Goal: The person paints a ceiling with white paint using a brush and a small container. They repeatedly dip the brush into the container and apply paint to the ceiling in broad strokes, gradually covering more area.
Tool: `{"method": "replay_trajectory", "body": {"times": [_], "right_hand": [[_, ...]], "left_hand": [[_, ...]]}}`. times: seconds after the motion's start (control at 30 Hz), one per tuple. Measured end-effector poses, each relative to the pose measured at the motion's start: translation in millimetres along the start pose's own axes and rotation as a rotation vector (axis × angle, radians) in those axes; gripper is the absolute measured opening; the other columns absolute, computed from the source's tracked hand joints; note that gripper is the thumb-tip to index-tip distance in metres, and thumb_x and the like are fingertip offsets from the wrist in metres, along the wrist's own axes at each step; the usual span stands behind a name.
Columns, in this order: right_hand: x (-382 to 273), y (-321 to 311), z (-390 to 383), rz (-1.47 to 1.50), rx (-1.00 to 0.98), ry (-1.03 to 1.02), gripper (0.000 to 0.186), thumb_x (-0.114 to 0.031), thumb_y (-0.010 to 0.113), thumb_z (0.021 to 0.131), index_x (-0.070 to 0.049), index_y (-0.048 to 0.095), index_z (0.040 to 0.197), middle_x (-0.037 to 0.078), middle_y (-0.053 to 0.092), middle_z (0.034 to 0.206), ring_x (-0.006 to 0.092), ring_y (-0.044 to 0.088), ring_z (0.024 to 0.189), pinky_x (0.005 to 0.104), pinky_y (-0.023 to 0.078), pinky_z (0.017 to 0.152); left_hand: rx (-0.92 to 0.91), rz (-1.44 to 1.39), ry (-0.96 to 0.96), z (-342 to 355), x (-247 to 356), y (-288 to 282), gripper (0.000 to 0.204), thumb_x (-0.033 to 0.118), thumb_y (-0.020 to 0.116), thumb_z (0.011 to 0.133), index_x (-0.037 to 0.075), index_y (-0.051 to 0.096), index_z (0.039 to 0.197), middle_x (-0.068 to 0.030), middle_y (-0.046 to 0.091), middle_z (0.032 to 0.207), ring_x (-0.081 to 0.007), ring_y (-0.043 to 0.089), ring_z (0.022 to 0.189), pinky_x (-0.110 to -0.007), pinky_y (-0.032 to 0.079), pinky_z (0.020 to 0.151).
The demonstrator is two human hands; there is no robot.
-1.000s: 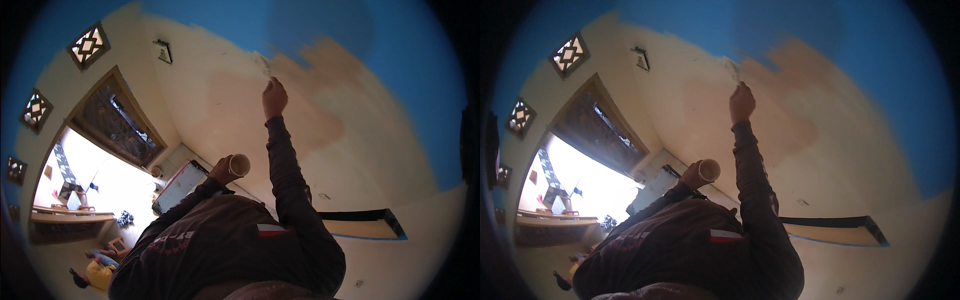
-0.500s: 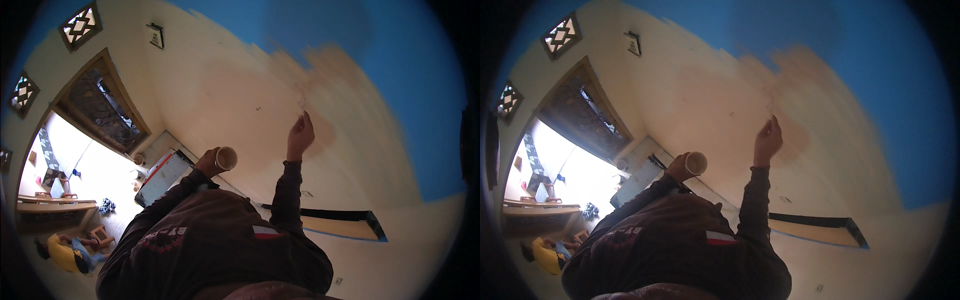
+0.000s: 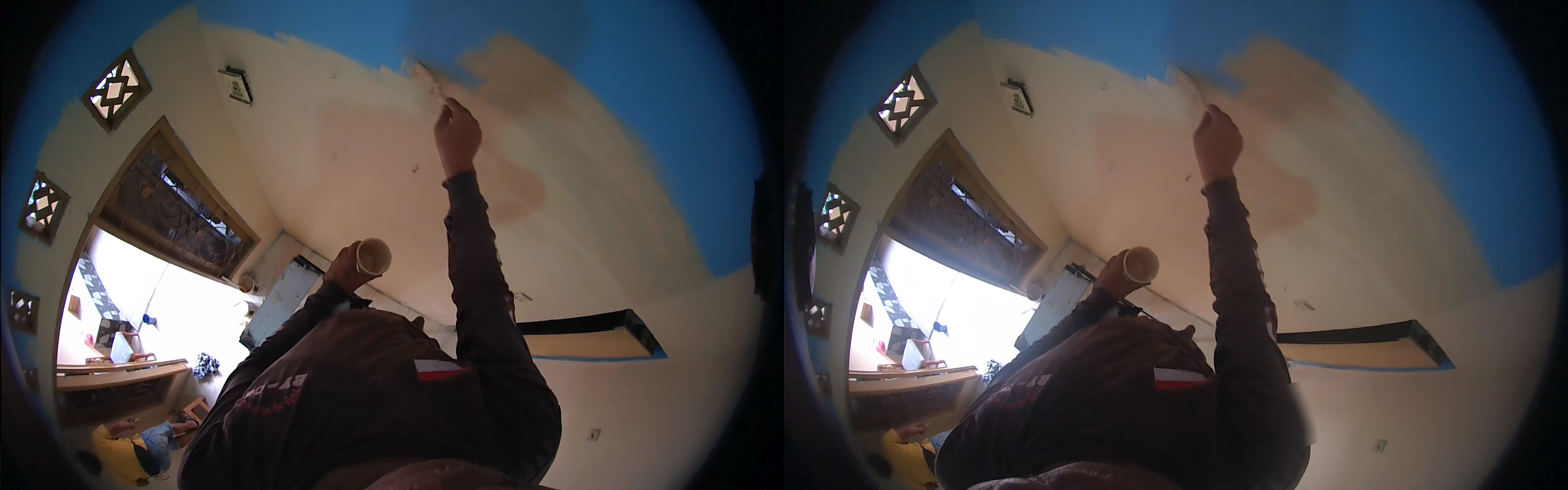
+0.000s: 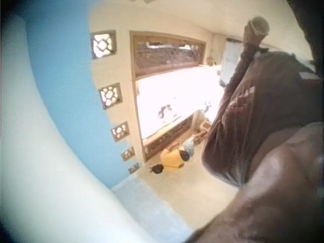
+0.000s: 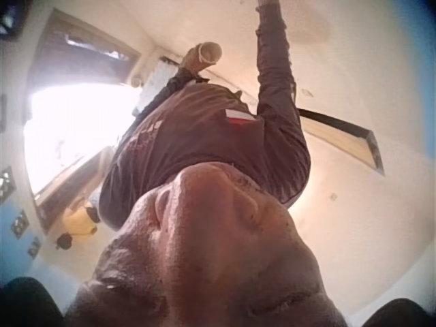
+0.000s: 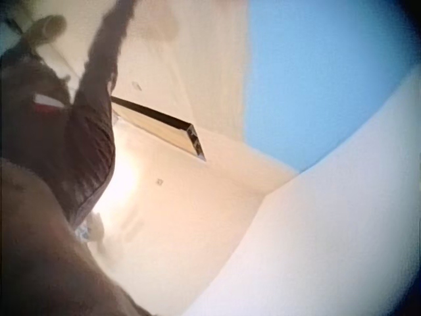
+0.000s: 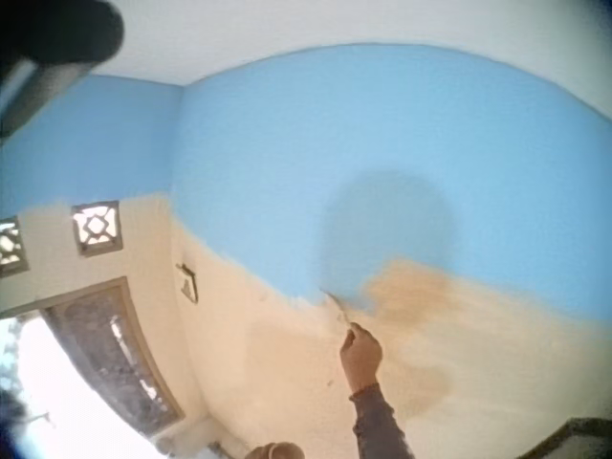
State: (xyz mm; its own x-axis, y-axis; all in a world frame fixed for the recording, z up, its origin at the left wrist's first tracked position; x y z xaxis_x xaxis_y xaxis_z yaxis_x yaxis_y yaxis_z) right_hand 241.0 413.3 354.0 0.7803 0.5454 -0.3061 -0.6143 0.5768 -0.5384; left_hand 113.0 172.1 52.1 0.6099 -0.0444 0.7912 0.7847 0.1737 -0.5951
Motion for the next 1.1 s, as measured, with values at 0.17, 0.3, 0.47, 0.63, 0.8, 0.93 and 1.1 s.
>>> {"method": "replay_trajectory", "body": {"times": [0.17, 0.3, 0.47, 0.63, 0.8, 0.93, 1.1], "right_hand": [[52, -59, -15, -0.072, 0.037, 0.067, 0.021, -0.019, 0.063, 0.093, -0.01, 0.074, 0.109, 0.016, 0.075, 0.095, 0.0346, 0.072, 0.085, 0.0433, 0.058, 0.074], [81, -111, -28, -0.185, 0.017, 0.138, 0.022, -0.018, 0.063, 0.093, -0.009, 0.074, 0.109, 0.017, 0.074, 0.094, 0.0351, 0.072, 0.084, 0.0435, 0.057, 0.072], [90, -153, -47, -0.105, 0.025, 0.311, 0.021, -0.017, 0.065, 0.093, -0.008, 0.073, 0.111, 0.018, 0.074, 0.093, 0.0356, 0.073, 0.085, 0.0425, 0.057, 0.07], [54, -132, -51, 0.087, -0.055, 0.185, 0.035, -0.009, 0.062, 0.094, -0.011, 0.065, 0.128, 0.017, 0.072, 0.094, 0.0338, 0.072, 0.085, 0.0413, 0.056, 0.071], [-10, -89, -17, -0.15, -0.06, -0.258, 0.046, -0.004, 0.059, 0.092, -0.013, 0.06, 0.137, 0.013, 0.06, 0.099, 0.0326, 0.065, 0.089, 0.0417, 0.055, 0.073], [-30, -44, 3, -0.074, -0.097, -0.425, 0.048, -0.004, 0.058, 0.09, -0.013, 0.06, 0.137, 0.014, 0.058, 0.102, 0.0298, 0.066, 0.084, 0.0401, 0.057, 0.069], [-30, -22, 13, -0.285, -0.177, -0.398, 0.054, -0.002, 0.057, 0.089, -0.013, 0.057, 0.142, 0.014, 0.058, 0.104, 0.0292, 0.068, 0.078, 0.0381, 0.058, 0.065]], "left_hand": [[0.002, -0.001, 0.031, 4, 10, 0, 0.082, 0.036, 0.092, 0.069, 0.007, 0.049, 0.133, -0.0181, 0.062, 0.124, -0.0409, 0.059, 0.115, -0.05, 0.052, 0.096], [0.002, 0.039, 0.031, 4, 3, 6, 0.082, 0.036, 0.092, 0.069, 0.006, 0.049, 0.133, -0.0182, 0.062, 0.123, -0.041, 0.059, 0.115, -0.05, 0.052, 0.095], [0.032, 0.023, 0.033, 1, 2, 3, 0.083, 0.036, 0.092, 0.069, 0.005, 0.049, 0.133, -0.0182, 0.063, 0.122, -0.0408, 0.059, 0.115, -0.05, 0.052, 0.094], [0.059, 0.002, 0.059, -2, 6, -1, 0.082, 0.035, 0.092, 0.069, 0.005, 0.049, 0.133, -0.0181, 0.063, 0.123, -0.0405, 0.059, 0.115, -0.05, 0.053, 0.093], [-0.004, 0.003, 0.078, 4, 4, 5, 0.085, 0.035, 0.092, 0.069, 0.005, 0.048, 0.135, -0.0182, 0.063, 0.123, -0.0399, 0.06, 0.114, -0.05, 0.053, 0.093], [0.047, -0.009, 0.042, 0, 7, -2, 0.086, 0.035, 0.092, 0.068, 0.004, 0.048, 0.135, -0.0178, 0.063, 0.122, -0.0396, 0.06, 0.113, -0.05, 0.053, 0.093], [0.011, 0.006, 0.033, 4, 0, 4, 0.087, 0.035, 0.093, 0.067, 0.004, 0.047, 0.135, -0.0177, 0.064, 0.12, -0.04, 0.06, 0.113, -0.05, 0.053, 0.092]]}}
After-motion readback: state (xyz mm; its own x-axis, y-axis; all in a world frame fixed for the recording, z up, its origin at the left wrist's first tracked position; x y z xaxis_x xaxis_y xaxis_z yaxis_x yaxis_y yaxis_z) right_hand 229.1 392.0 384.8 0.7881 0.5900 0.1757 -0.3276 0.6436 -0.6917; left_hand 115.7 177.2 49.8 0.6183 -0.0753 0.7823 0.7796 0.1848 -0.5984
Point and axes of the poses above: each hand's wrist, its own z-axis towards the middle knuckle, its own y-axis out of the palm, x = y × z, the point moved 9 cm from there along z, towards the middle knuckle
